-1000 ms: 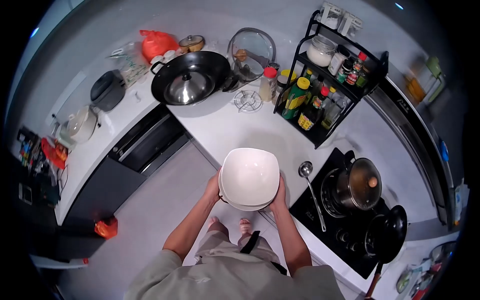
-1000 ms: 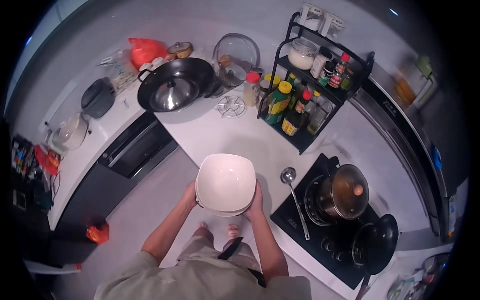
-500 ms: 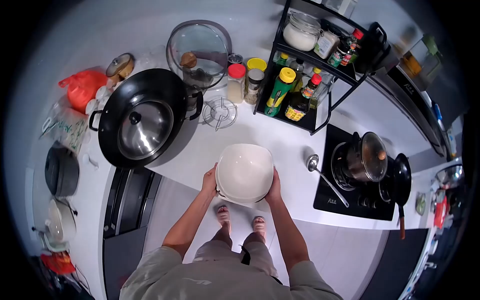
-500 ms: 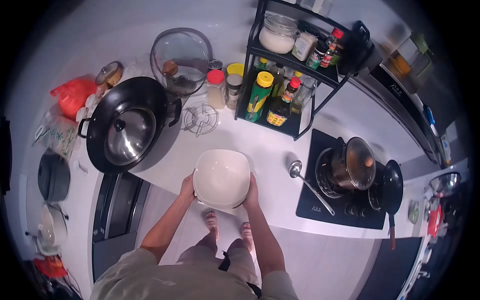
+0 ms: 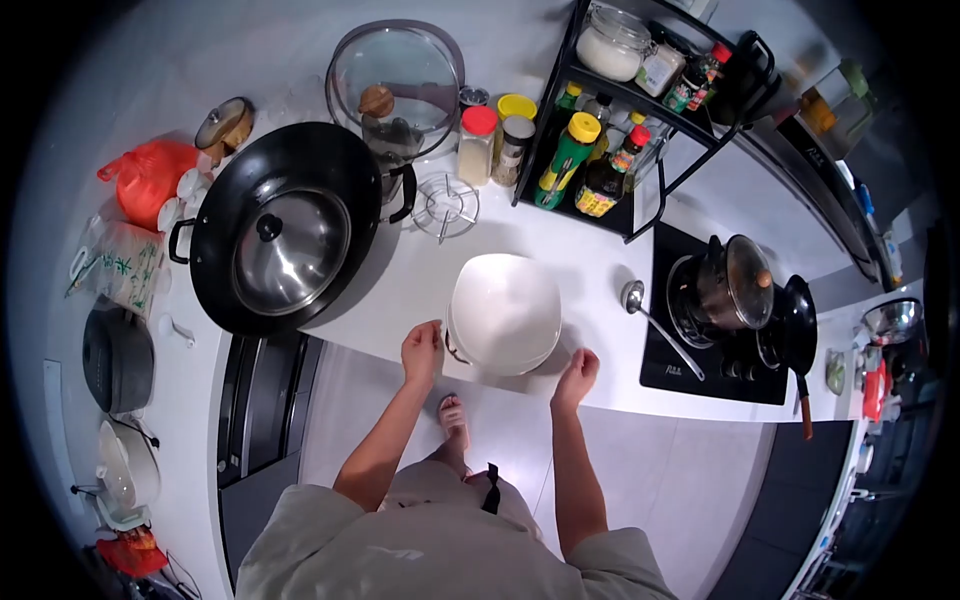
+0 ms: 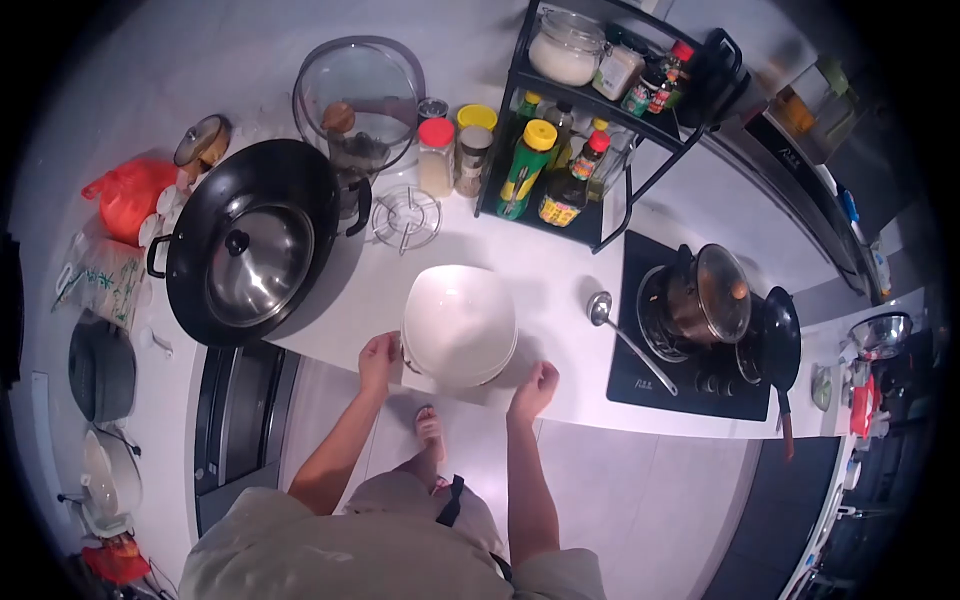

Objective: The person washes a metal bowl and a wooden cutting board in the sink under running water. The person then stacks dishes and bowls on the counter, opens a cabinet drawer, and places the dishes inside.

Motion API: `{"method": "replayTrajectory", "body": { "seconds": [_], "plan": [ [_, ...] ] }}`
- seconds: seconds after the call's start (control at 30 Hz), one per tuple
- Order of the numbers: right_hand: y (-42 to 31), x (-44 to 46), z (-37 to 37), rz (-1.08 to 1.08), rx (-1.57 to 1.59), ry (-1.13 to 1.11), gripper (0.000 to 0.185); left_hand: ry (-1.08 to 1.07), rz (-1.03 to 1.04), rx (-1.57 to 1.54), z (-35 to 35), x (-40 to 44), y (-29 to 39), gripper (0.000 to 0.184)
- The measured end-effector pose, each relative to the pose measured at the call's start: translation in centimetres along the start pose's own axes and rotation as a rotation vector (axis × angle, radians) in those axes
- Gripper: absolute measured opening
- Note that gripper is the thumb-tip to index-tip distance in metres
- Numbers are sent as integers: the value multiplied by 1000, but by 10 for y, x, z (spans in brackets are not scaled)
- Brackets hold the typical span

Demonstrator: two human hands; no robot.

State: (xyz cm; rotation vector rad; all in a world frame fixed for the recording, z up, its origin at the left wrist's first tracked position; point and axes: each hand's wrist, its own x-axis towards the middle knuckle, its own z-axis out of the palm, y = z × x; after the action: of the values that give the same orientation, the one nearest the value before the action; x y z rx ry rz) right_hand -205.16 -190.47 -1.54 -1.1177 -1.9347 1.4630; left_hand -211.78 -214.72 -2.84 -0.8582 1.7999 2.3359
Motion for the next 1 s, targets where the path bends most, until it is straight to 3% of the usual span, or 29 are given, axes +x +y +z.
{"method": "replayTrajectory", "body": {
  "seconds": [0.1, 0.13, 0.27, 0.33, 0.4, 0.5, 0.7, 0.8, 0.83, 1.0],
  "plan": [
    [53, -49, -28, 139, 61, 173, 19, 59, -73, -30, -42, -26, -28, 22],
    [68, -66, -32, 412, 212, 65, 24, 99, -107, -49, -54, -35, -38, 21],
    [97, -105, 9, 830, 925, -374, 24, 7, -277, -179, -96, -74, -67, 17],
    [99, -108, 40, 741, 977, -447, 27, -19, -263, -182, -112, -93, -73, 16],
    [186, -86, 76, 649, 1076, -685, 32, -24, -253, -170, -132, -113, -79, 16],
    [126, -110, 67, 680, 1125, -533, 39, -41, -254, -188, -167, -140, -94, 15],
    [145, -120, 61, 601, 1144, -616, 48, 30, -322, -147, -221, -189, -128, 16],
    [161, -145, 43, 624, 1165, -569, 43, 45, -320, -132, -243, -213, -134, 16],
    [164, -156, 30, 628, 1137, -582, 33, 28, -314, -134, -250, -220, -135, 16],
    [183, -208, -46, 632, 933, -393, 16, -56, -345, -74, -263, -237, -141, 16]
  ]
}}
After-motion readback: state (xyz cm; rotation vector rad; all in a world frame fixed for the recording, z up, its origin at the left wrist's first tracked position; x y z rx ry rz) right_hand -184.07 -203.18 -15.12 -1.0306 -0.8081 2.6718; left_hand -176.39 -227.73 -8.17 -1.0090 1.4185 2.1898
